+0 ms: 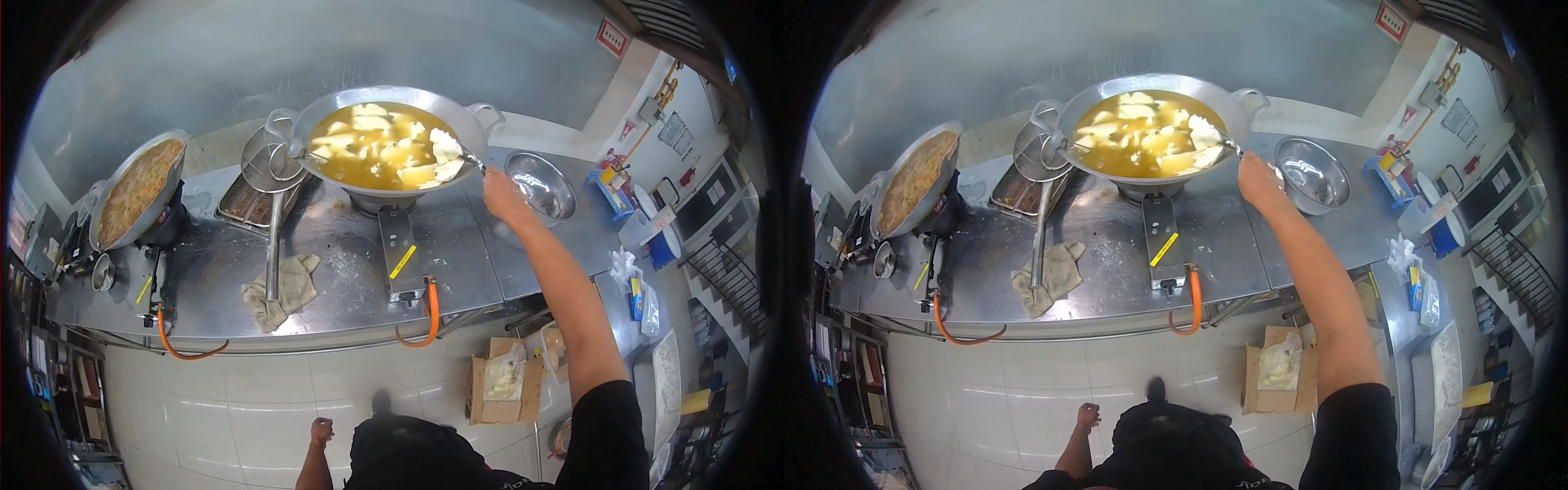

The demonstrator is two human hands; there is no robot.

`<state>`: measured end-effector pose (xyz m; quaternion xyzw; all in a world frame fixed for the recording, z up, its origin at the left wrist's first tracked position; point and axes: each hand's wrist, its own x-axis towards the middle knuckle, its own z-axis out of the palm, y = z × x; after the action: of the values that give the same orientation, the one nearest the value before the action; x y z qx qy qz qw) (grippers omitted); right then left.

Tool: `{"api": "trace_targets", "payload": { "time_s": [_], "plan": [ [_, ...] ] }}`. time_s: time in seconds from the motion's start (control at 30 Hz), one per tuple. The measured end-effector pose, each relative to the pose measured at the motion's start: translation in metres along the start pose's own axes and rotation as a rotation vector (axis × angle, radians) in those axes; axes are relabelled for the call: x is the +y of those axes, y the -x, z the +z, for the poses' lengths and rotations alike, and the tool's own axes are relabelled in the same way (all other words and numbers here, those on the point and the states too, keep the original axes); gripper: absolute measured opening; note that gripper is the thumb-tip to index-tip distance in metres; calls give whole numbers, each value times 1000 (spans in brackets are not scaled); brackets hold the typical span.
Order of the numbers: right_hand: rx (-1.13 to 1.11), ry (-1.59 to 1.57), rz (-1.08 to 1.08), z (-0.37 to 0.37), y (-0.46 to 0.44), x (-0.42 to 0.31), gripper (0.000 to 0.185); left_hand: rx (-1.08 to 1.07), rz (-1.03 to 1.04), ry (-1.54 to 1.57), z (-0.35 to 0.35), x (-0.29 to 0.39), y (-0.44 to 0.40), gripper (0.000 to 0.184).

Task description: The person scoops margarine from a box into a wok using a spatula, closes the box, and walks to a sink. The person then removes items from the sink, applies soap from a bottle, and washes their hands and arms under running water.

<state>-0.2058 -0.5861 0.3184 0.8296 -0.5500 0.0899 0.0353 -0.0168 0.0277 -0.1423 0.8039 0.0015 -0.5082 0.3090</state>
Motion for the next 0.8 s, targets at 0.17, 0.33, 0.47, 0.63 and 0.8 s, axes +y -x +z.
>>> {"api": "trace_targets", "payload": {
  "time_s": [0.17,0.33,0.47,0.63,0.8],
  "plan": [
    [-1,159,-76,-8,32,-10,22,-5,136,2,18,24,-3,31],
    [332,568,-290,19,59,-2,26,86,228,-130,25,-13,-44,28],
    [437,796,-315,24,72,-16,28,127,195,-199,19,-29,-45,28],
    [468,875,-316,21,88,-20,29,92,96,-179,11,-12,-21,29],
    [429,877,-311,4,106,-17,31,109,124,-187,11,-7,-27,28]
  ]
}}
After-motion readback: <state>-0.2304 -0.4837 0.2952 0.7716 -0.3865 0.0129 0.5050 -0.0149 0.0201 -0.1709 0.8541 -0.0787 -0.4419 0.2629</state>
